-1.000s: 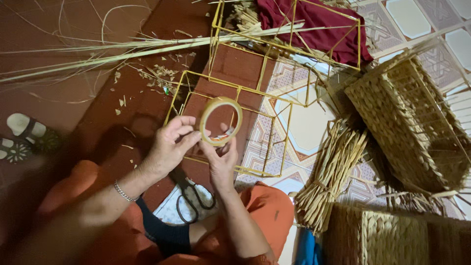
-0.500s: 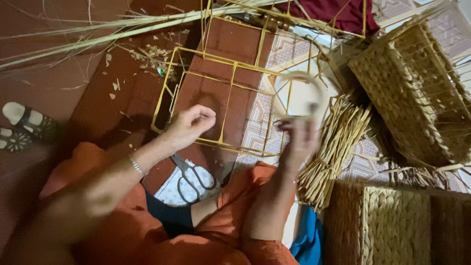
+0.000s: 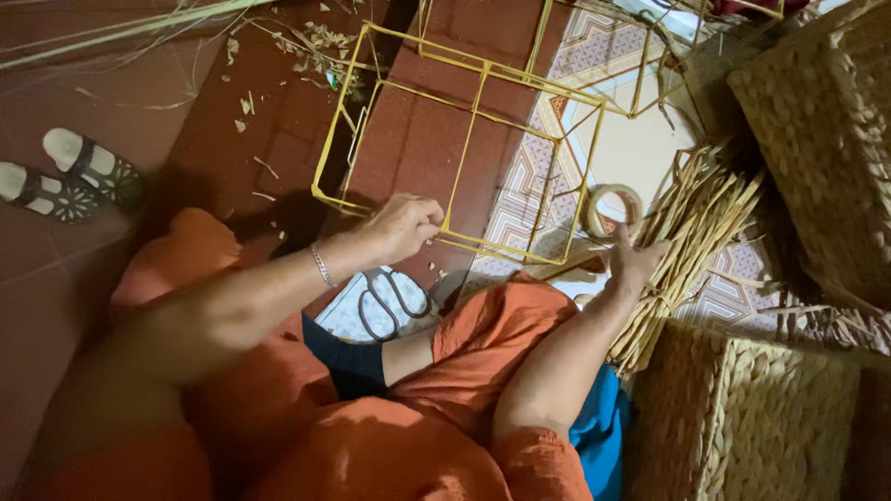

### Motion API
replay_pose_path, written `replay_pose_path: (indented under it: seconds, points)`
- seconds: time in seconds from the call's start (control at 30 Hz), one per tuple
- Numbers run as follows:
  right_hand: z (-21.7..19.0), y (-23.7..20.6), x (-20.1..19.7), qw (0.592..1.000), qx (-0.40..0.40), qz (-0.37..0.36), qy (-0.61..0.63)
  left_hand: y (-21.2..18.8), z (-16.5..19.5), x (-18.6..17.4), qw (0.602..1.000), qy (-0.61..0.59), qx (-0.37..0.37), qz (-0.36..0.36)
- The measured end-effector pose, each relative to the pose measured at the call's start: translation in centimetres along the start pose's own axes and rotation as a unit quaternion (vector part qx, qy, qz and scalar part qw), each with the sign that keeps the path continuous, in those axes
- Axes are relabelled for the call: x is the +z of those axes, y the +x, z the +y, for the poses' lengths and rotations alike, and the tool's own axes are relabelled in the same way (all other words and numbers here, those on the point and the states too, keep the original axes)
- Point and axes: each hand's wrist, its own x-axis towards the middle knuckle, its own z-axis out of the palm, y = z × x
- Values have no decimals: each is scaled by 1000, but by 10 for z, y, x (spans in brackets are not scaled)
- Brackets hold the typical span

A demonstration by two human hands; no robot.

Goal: The person sits on the floor and weaves thin bamboo strips into a rectangular basket frame. They use scissors to trim excess material and tape to secure joints, gradually building up the basket's structure.

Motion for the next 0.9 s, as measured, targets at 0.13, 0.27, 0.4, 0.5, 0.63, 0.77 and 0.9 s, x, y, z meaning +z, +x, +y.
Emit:
replay_pose_path:
  seconds: [0.13,0.27,0.4,0.5,0.63,0.77,0.9]
  points:
    - [-13,-3,-6,987,-19,71,141,-4,-4,9,992,84,95,23]
    - [-71,-33,-27,893,52,-123,430,4,-5,6,993,73,53,-71]
    - [-130,-57,-35,879,115,-216,409,14,9,-13,989,-46,-78,-117]
    - [-146,-62,-30,866,69,-234,436,14,30,-21,985,-55,-143,-77]
    - [-137,-62,-26,840,47,-235,488,10,55,-22,982,32,-177,-53]
    - [-141,-74,-23,810,2,-231,540,8,63,-40,971,21,-231,-53]
    - [-166,-91,-32,759,-68,-255,596,-6,62,-58,978,27,-204,-36]
